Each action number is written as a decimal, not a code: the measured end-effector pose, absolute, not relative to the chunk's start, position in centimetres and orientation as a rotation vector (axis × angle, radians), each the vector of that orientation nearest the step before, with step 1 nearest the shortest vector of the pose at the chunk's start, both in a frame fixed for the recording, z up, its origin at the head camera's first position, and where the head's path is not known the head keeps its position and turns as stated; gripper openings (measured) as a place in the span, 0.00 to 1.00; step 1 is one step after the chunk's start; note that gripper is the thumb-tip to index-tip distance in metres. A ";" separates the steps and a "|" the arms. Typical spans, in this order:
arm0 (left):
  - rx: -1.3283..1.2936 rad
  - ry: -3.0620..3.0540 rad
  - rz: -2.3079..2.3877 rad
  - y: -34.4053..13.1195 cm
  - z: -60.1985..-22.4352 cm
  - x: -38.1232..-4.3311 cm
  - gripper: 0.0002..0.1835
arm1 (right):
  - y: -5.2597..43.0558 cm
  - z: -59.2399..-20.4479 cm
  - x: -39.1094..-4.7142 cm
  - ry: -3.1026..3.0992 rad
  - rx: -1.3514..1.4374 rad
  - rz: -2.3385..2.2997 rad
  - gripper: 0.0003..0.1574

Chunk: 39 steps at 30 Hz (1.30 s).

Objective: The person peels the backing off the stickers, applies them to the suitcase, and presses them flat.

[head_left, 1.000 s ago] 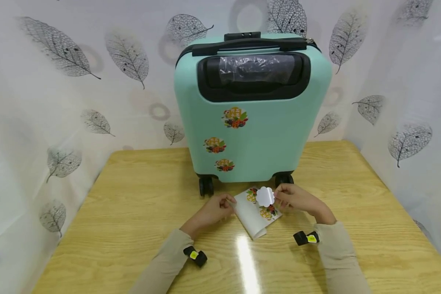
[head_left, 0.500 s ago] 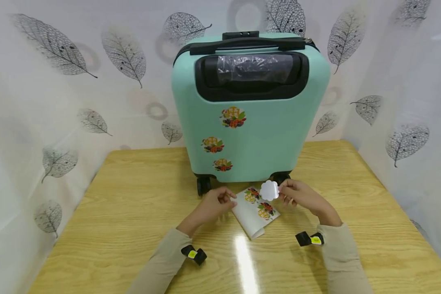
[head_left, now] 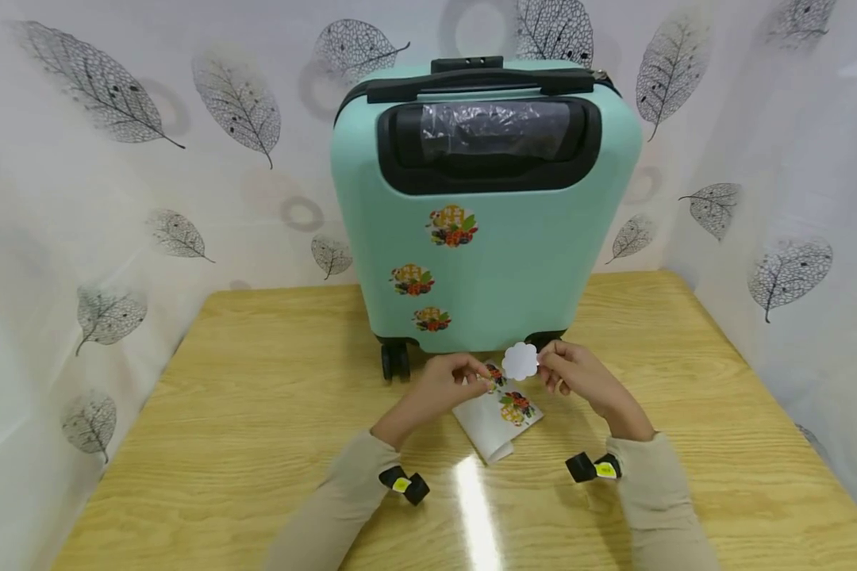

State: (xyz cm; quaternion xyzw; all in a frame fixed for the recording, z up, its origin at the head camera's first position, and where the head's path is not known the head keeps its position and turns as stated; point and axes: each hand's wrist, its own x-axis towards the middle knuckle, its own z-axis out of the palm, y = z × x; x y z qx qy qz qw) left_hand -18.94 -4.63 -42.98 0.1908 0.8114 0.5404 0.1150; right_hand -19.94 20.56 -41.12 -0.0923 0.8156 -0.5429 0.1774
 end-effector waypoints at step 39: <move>0.604 2.663 1.499 -2.2 -43.8 -18.8 0.03 | 19.6 -41.8 -20.0 2.223 -0.305 -1.580 0.17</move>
